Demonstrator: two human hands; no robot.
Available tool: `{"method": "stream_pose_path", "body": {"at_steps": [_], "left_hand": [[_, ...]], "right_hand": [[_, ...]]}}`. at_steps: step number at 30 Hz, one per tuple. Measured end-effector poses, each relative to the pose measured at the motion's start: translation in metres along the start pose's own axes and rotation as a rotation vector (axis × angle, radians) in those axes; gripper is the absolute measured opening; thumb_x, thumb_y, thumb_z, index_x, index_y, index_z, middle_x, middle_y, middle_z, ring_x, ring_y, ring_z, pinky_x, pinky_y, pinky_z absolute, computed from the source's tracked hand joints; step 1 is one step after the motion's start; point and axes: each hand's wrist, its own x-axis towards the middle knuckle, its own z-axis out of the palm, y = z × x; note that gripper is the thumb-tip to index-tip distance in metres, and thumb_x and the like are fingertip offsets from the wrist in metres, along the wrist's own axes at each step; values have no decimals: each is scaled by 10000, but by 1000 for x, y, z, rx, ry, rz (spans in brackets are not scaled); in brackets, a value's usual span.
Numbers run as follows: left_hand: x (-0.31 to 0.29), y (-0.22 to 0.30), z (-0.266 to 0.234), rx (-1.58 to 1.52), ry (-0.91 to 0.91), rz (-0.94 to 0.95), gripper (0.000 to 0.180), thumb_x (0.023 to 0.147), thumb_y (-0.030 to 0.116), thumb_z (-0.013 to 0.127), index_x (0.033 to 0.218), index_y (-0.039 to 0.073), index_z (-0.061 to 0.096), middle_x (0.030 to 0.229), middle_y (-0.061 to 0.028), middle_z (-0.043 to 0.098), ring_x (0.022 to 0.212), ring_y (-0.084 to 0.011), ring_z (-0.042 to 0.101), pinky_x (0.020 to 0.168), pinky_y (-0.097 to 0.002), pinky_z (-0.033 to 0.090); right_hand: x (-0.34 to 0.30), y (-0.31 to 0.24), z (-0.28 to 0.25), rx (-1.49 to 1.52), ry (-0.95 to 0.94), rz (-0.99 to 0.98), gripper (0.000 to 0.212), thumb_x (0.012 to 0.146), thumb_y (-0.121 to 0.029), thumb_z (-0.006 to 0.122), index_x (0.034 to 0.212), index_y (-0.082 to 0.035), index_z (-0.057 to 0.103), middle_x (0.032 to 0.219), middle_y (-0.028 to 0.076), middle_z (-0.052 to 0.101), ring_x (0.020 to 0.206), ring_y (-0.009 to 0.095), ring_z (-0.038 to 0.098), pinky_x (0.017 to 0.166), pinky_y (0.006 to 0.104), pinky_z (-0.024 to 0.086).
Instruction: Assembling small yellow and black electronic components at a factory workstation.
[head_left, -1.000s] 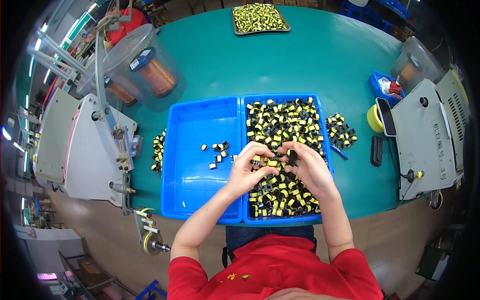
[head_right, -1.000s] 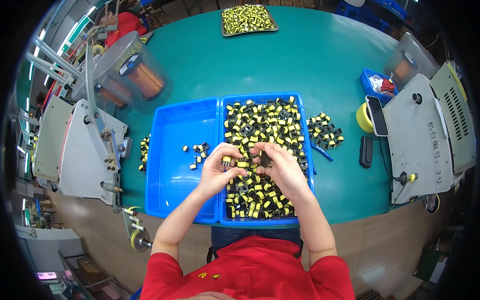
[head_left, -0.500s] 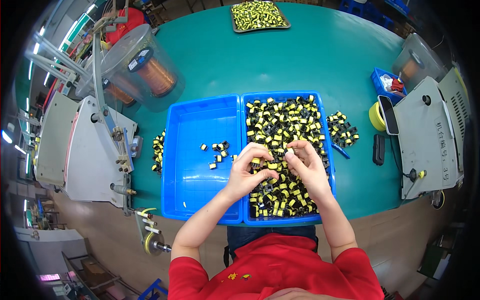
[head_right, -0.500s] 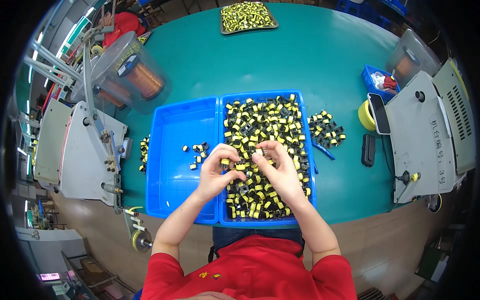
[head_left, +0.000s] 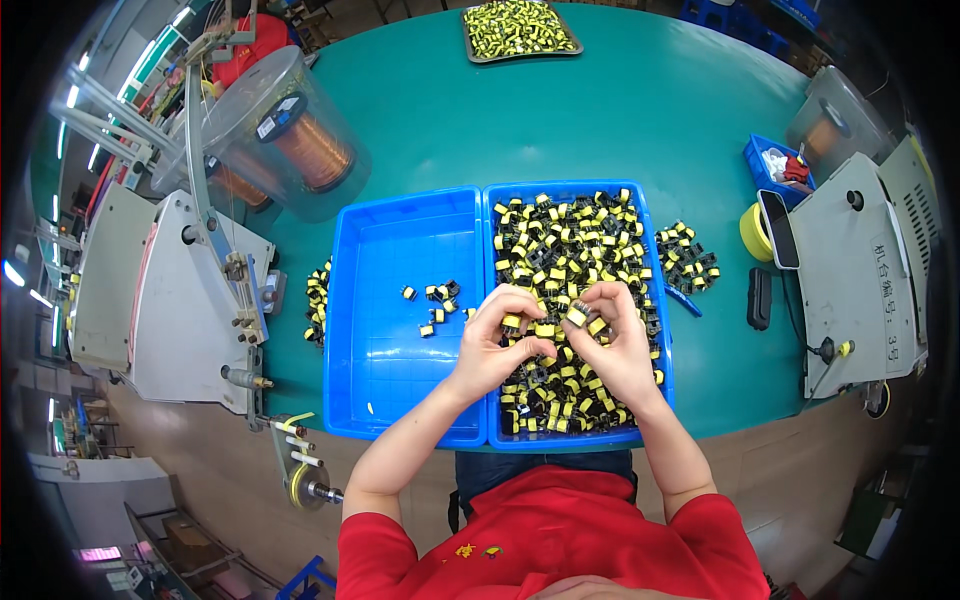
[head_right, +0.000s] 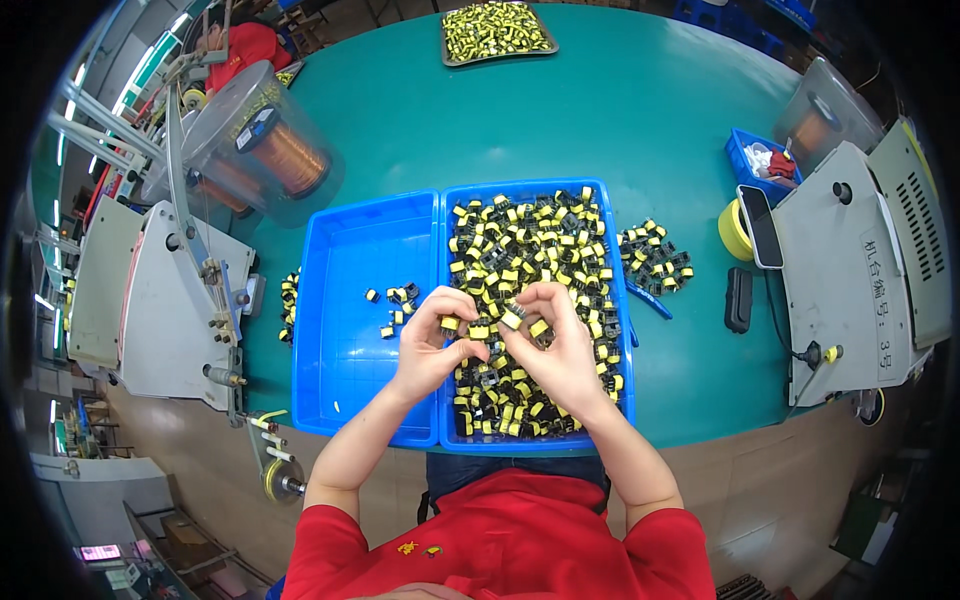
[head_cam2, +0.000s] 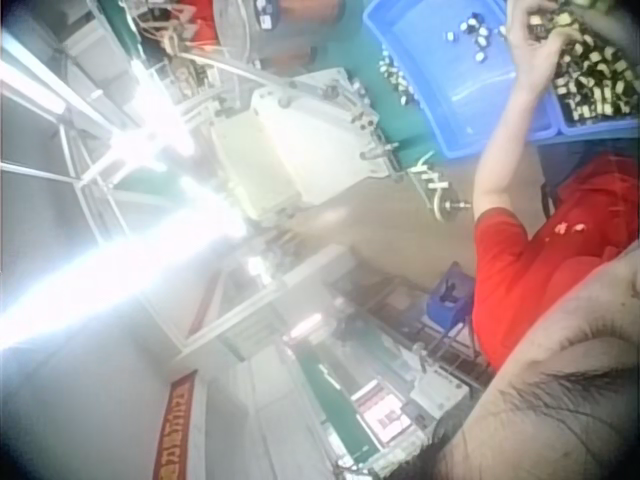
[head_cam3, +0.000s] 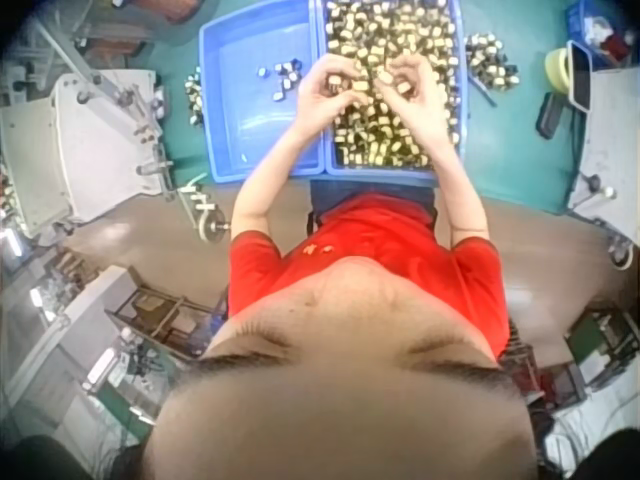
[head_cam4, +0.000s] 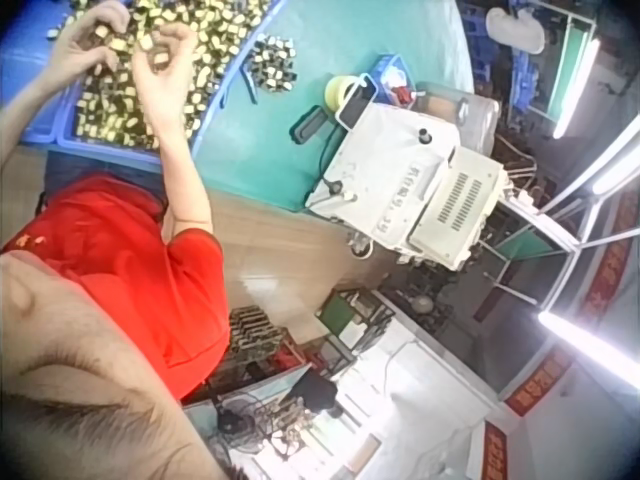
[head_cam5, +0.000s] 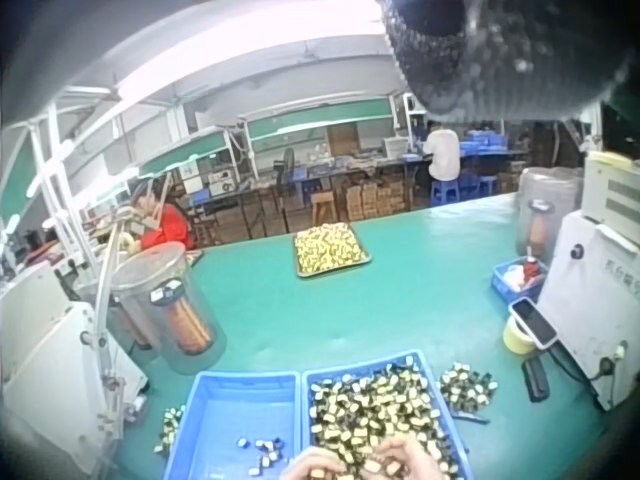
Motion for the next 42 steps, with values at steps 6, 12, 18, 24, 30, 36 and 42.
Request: {"method": "stream_pose_path", "body": {"at_steps": [6,12,18,24,30,36,42], "left_hand": [[-1,0,0,-75,15,-61,404,651,-2,787,965,44,537,1008,-63,519,865,-113,480,672,-233,391],[-2,-1,0,-123,25,-103,406,668,-8,774,982,43,523,1007,-62,518,905,-122,490,705,-236,407],[-1,1,2,-99,63,-149,290,815,121,684,1022,54,493,1013,-61,539,867,-132,504,713,-266,416],[1,-4,4,-708,63,-731,303,960,322,460,1121,68,425,886,-64,557,668,-127,505,565,-242,394],[1,-7,1,-955,-46,-950,312,996,315,345,1152,62,439,934,-73,546,689,-126,524,531,-230,401],[3,-1,6,-671,-3,-775,254,986,258,389,1183,97,393,905,-57,514,658,-101,459,505,-216,340],[1,4,10,-525,9,-586,226,976,210,398,1148,67,427,868,-43,511,649,-78,459,508,-210,334]], "right_hand": [[1,1,0,-69,-49,-90,261,800,54,609,951,-47,422,949,94,611,903,124,581,766,252,441],[2,6,0,-44,-81,-111,254,808,61,600,937,-50,411,970,100,609,939,138,574,782,266,437],[1,3,0,-60,-76,-140,267,768,58,627,944,-38,451,916,55,564,838,113,537,747,252,431],[0,-7,-1,-267,-118,-209,227,734,27,669,928,-13,559,882,44,525,734,107,519,655,237,430],[1,-3,5,-356,-95,-269,233,755,-47,693,964,-4,598,852,56,529,720,129,532,641,259,443],[3,0,5,-354,29,-245,256,770,-36,682,1002,1,582,880,74,526,719,128,536,619,243,438],[2,3,7,-474,17,-268,288,739,-17,708,990,-9,566,890,68,516,692,139,533,593,246,442]]}}
